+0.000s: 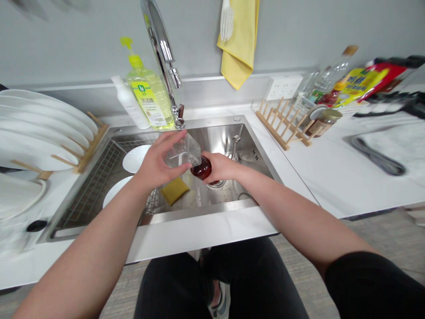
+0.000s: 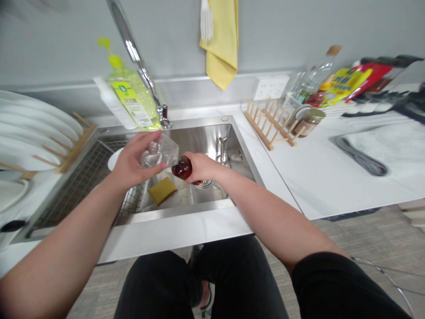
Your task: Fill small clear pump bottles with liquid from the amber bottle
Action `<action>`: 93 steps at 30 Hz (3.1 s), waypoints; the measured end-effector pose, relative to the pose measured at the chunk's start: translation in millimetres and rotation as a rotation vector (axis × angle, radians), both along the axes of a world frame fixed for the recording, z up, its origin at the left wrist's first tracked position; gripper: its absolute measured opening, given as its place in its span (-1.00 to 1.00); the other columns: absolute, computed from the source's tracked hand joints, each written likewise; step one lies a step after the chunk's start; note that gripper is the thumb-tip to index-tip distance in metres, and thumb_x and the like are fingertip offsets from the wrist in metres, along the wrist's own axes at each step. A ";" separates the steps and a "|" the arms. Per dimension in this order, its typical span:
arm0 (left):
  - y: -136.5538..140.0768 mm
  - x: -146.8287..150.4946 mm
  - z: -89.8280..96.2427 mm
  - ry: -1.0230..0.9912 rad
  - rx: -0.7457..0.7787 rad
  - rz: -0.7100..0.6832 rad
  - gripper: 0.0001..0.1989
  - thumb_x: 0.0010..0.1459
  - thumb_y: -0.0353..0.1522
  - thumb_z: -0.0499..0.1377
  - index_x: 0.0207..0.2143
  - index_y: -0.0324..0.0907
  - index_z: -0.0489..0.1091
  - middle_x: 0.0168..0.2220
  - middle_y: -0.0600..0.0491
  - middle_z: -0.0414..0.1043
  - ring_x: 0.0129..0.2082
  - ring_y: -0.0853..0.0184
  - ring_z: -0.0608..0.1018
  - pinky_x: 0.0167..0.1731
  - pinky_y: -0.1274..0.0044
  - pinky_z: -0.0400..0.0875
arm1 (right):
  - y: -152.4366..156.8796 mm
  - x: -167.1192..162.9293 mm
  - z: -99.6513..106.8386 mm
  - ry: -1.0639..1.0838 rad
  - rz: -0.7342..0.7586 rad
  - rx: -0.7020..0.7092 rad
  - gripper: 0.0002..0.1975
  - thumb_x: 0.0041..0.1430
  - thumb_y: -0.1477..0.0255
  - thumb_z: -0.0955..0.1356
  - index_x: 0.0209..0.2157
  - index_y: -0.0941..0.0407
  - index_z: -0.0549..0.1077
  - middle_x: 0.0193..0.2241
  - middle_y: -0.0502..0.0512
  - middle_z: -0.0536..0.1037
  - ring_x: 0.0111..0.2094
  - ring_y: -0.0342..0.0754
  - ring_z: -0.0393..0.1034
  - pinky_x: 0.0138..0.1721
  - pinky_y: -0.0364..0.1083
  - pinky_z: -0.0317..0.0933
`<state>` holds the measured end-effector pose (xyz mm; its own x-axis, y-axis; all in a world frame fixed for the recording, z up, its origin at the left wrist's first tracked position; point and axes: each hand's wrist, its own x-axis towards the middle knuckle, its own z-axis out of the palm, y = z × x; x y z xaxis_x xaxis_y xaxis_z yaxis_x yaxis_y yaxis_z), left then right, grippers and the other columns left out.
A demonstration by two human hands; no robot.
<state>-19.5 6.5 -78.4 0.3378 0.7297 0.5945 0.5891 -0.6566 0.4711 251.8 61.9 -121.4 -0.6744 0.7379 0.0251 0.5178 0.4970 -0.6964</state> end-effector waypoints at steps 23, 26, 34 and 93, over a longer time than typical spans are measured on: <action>-2.7 2.8 2.2 0.042 -0.007 0.021 -0.07 0.20 -0.06 0.53 0.56 0.06 0.38 0.40 -0.13 0.48 0.20 -0.01 0.61 0.04 0.24 0.69 | -1.6 0.2 1.1 -0.001 0.001 -0.008 -0.23 -0.18 0.35 0.75 0.10 0.01 0.52 -0.10 0.04 0.77 -0.07 0.19 0.70 -0.17 -0.01 0.41; -3.2 3.5 2.7 0.043 -0.010 0.030 -0.08 0.21 -0.04 0.52 0.56 0.08 0.38 0.39 -0.12 0.48 0.20 0.00 0.62 0.04 0.23 0.69 | -0.5 -0.2 -1.3 0.005 -0.001 0.001 -0.20 -0.18 0.34 0.75 0.12 0.01 0.52 -0.08 0.05 0.77 -0.06 0.20 0.70 -0.15 0.00 0.41; 5.1 -1.6 -6.4 -0.078 0.004 -0.001 -0.09 0.22 -0.02 0.55 0.54 0.07 0.37 0.31 -0.15 0.52 0.23 -0.03 0.62 0.07 0.18 0.71 | 1.5 1.7 1.2 0.040 -0.011 0.012 -0.20 -0.17 0.34 0.74 0.12 -0.01 0.50 -0.01 0.07 0.76 -0.01 0.22 0.69 -0.06 0.03 0.45; -160.6 33.7 -57.9 -1.078 -0.428 0.175 -0.23 -0.13 -0.11 0.71 0.10 -0.07 0.57 0.06 -0.06 0.70 0.09 0.04 0.71 0.22 0.14 0.59 | -153.1 279.9 15.8 0.663 -0.821 0.051 -0.09 -0.34 0.12 0.79 0.08 0.03 0.56 -0.01 0.22 0.78 -0.01 0.30 0.70 0.14 0.28 0.59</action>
